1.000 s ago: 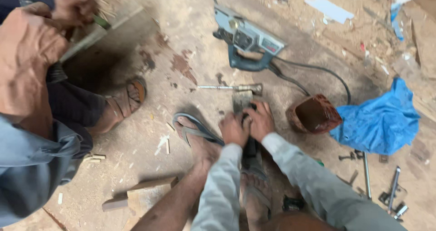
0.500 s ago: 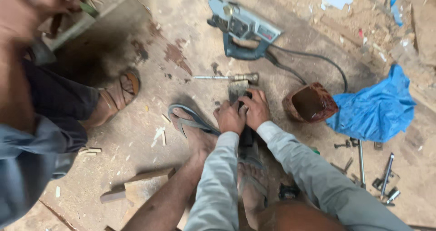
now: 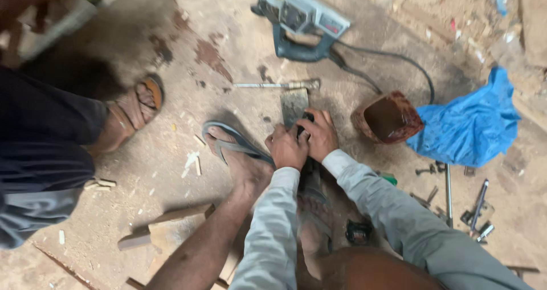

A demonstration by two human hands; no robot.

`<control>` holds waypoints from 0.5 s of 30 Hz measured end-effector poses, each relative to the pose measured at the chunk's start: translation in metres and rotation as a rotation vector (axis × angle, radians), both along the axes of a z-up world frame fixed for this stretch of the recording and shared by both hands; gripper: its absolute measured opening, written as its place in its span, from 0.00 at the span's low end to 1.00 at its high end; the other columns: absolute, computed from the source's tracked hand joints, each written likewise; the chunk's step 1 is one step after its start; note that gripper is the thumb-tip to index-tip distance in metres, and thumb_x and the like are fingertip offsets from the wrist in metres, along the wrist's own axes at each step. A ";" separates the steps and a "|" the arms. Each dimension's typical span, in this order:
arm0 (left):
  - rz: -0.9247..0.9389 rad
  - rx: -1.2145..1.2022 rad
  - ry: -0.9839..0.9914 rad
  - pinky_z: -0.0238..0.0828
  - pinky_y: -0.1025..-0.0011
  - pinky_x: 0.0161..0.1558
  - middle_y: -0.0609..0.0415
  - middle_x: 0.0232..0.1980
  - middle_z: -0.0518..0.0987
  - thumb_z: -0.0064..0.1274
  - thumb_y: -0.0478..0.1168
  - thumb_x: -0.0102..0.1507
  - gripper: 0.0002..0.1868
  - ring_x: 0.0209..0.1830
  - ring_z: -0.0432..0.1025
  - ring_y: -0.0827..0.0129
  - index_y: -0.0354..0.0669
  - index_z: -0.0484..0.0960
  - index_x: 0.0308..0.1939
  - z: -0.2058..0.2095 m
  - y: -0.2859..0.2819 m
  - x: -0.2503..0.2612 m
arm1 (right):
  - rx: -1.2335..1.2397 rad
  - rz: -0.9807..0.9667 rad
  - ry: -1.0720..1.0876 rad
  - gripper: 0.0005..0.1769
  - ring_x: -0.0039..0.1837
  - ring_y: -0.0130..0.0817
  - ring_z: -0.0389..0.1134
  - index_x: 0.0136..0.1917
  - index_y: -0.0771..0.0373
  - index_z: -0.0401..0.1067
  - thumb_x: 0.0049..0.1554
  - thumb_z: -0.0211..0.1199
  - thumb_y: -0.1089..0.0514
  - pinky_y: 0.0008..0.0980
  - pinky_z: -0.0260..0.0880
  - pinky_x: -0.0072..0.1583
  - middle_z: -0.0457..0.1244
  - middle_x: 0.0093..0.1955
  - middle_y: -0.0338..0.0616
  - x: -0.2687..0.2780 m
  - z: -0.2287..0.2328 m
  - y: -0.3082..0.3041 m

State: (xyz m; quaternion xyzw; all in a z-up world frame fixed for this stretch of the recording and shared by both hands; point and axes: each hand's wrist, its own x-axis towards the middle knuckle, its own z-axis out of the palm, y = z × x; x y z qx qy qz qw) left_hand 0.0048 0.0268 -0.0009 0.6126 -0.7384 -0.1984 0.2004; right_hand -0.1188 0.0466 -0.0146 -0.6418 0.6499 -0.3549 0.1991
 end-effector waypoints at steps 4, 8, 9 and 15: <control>0.018 0.157 0.053 0.63 0.51 0.55 0.45 0.45 0.77 0.59 0.50 0.61 0.20 0.49 0.71 0.50 0.43 0.86 0.51 -0.002 0.026 0.006 | -0.019 -0.006 -0.001 0.20 0.66 0.58 0.62 0.51 0.59 0.78 0.46 0.61 0.70 0.48 0.66 0.66 0.63 0.65 0.55 0.004 0.011 0.016; 0.041 0.172 0.079 0.63 0.50 0.53 0.45 0.44 0.76 0.59 0.50 0.60 0.22 0.48 0.70 0.50 0.42 0.85 0.53 0.005 0.122 0.017 | 0.038 0.063 -0.004 0.21 0.66 0.58 0.62 0.50 0.57 0.79 0.42 0.61 0.69 0.48 0.65 0.65 0.63 0.64 0.54 0.007 0.012 0.094; 0.059 0.190 0.096 0.62 0.50 0.51 0.44 0.43 0.76 0.60 0.49 0.59 0.23 0.48 0.70 0.50 0.42 0.85 0.55 0.009 0.133 0.017 | 0.060 0.095 0.020 0.22 0.66 0.57 0.62 0.49 0.56 0.79 0.41 0.60 0.69 0.48 0.65 0.65 0.64 0.64 0.54 0.008 0.013 0.102; -0.028 -0.062 0.001 0.62 0.49 0.53 0.38 0.55 0.76 0.56 0.49 0.63 0.21 0.54 0.70 0.46 0.43 0.83 0.57 -0.023 0.011 0.003 | 0.007 0.026 -0.019 0.21 0.67 0.58 0.61 0.55 0.60 0.77 0.47 0.60 0.69 0.47 0.65 0.66 0.63 0.66 0.55 -0.005 -0.011 0.004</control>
